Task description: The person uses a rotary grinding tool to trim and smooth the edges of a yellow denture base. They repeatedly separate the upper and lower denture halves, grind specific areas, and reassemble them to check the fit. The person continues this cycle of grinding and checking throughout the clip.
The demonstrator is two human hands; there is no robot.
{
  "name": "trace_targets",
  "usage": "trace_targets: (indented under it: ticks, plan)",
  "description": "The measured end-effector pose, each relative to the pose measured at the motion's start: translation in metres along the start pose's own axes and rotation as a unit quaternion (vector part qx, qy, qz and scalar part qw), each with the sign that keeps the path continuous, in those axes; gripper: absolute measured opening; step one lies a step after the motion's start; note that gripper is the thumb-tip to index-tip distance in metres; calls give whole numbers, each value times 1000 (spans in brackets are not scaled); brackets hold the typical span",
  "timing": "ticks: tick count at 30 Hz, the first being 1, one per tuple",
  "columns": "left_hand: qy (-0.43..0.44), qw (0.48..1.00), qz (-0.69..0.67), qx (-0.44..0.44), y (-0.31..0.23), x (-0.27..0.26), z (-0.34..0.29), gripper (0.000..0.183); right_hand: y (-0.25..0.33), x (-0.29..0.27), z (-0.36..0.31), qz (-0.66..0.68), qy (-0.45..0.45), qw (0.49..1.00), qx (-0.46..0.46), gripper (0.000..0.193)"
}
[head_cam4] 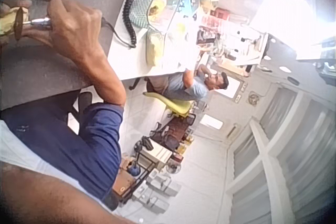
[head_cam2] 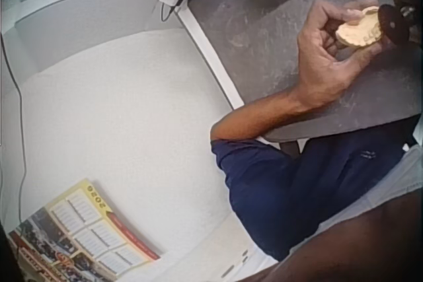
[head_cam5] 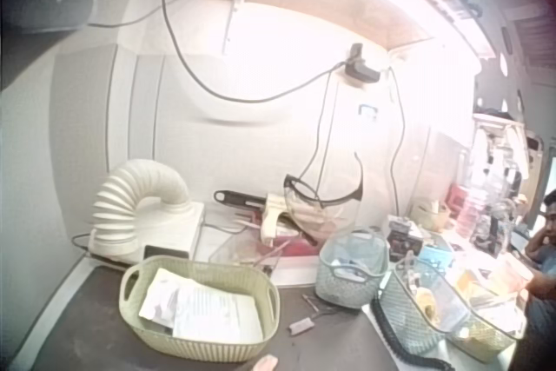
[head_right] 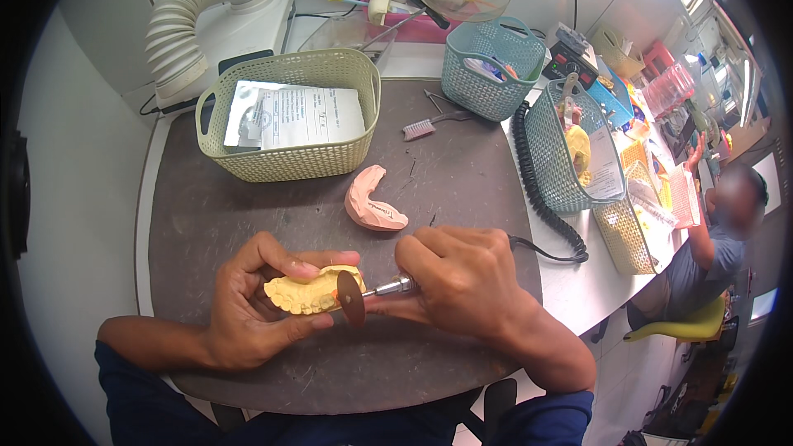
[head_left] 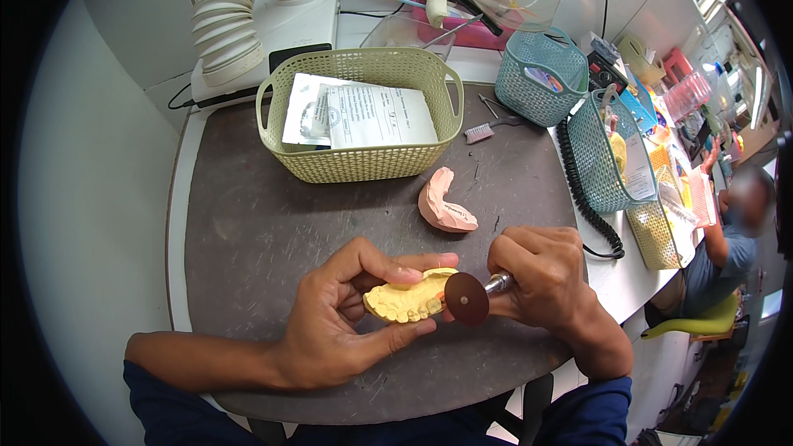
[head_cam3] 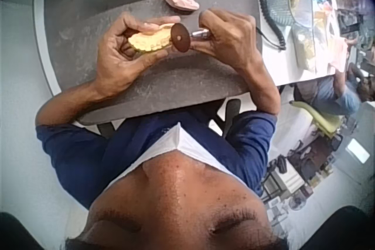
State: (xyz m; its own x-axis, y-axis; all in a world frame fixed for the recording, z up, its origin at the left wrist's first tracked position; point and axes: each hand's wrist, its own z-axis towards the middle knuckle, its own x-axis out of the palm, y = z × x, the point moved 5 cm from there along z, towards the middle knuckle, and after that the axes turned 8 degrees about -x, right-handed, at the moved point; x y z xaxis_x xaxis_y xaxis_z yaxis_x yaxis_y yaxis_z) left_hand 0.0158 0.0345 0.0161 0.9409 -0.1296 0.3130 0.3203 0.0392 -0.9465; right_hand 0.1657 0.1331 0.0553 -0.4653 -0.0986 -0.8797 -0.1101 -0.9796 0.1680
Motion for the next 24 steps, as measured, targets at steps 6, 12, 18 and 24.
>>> trace_targets:
  ticks: [6,12,18,24]
  plan:
    - [-1,1000,-6,-4,0,0,-1,40,0,0,0,-6,-4,1000,-1,51]
    - [-1,1000,-19,-1,-1,1,-1,40,0,-2,0,-16,-12,1000,5,52]
    - [0,1000,-14,0,-1,1,-1,40,0,-1,-1,-12,-10,1000,4,52]
    - [-1,1000,-6,4,0,0,-1,40,0,0,-1,-10,-4,1000,4,51]
